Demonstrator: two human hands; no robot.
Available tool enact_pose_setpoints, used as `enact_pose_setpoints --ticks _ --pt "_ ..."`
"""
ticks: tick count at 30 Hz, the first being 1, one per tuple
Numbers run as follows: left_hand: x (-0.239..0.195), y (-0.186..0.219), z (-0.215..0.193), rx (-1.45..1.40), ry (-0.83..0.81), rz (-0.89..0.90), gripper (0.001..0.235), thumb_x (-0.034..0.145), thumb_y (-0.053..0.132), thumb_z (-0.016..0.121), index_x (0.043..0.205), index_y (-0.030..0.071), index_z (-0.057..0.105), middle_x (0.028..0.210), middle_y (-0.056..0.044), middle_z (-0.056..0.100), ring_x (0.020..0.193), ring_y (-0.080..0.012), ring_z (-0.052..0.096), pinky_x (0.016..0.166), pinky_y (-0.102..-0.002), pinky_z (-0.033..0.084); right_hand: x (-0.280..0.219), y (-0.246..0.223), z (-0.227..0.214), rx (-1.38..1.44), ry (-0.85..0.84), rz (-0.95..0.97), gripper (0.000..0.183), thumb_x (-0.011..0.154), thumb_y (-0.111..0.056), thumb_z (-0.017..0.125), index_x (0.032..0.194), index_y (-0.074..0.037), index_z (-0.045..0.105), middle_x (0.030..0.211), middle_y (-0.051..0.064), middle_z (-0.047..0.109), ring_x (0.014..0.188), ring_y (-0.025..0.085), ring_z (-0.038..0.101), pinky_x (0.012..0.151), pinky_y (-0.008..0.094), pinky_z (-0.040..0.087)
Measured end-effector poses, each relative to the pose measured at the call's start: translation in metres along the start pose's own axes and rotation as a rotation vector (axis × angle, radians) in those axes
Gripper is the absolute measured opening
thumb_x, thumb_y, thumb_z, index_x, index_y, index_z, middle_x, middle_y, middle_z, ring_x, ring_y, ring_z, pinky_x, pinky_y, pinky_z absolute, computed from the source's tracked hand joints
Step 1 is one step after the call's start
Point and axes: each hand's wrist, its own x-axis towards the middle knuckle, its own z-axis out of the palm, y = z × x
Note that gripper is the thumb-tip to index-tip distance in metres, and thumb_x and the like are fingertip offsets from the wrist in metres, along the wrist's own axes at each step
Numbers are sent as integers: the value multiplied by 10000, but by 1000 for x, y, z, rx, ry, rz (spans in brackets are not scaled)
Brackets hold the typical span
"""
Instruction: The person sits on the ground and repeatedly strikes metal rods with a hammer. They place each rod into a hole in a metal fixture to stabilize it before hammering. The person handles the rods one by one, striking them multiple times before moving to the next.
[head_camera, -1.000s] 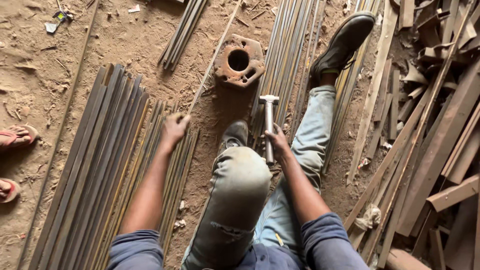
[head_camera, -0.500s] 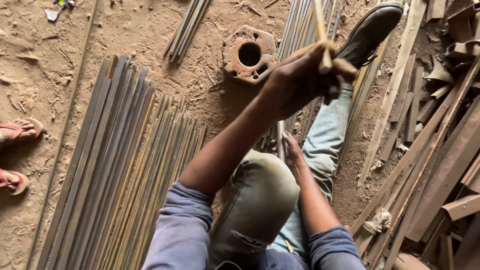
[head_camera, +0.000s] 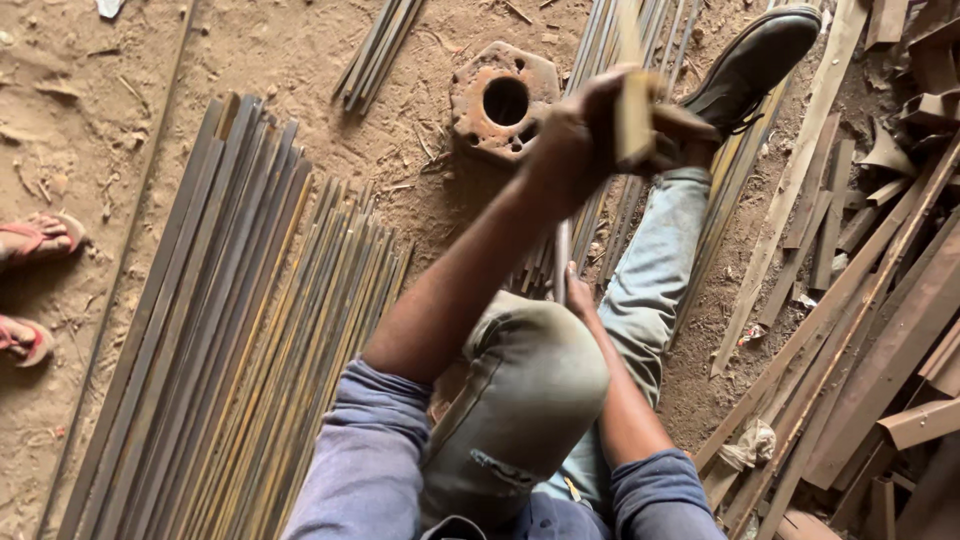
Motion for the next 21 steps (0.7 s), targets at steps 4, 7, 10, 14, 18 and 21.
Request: enact_pose_setpoints --ticks 4,7,10,14,18,21 --pt "-38 -55 -152 191 310 -90 288 1107 316 486 1046 43 559 781 -44 574 579 -137 566 496 -286 500 -7 10 -6 -114 140 -189 750 1018 -697 382 784 -33 640 633 71 636 549 190 630 448 357 474" --pt "-77 -111 -283 383 571 -255 409 1042 446 625 808 110 638 596 61 527 486 -90 449 428 -263 313 -10 -9 -7 -124 146 -379 666 1060 -634 394 811 -53 602 633 50 597 539 179 597 451 347 459" --pt "-91 -165 -351 750 778 -226 428 1012 462 599 775 110 658 551 28 561 470 -103 508 431 -275 386 -40 -60 -1 -114 123 -605 562 1078 -559 431 899 -55 602 672 55 603 526 167 611 435 337 493" --pt "-100 -185 -379 996 800 -97 459 1030 471 566 763 108 655 550 3 581 503 -103 577 502 -288 443 -88 -153 16 -29 84 -906 436 1113 -462 478 1008 -60 611 740 85 648 548 162 658 439 321 552" --pt "-128 -189 -373 950 791 -83 466 1030 471 572 766 94 645 559 1 567 519 -107 564 519 -307 445 -84 -220 33 10 -4 -1229 383 1126 -429 540 1177 -51 566 917 110 702 740 163 726 611 333 614" --pt "-161 -190 -352 965 798 -120 453 1027 465 568 776 96 646 563 2 565 526 -109 560 523 -305 437 -52 -223 56 27 -16 -1167 412 1093 -427 569 1200 -30 543 917 98 667 727 147 702 595 339 599"
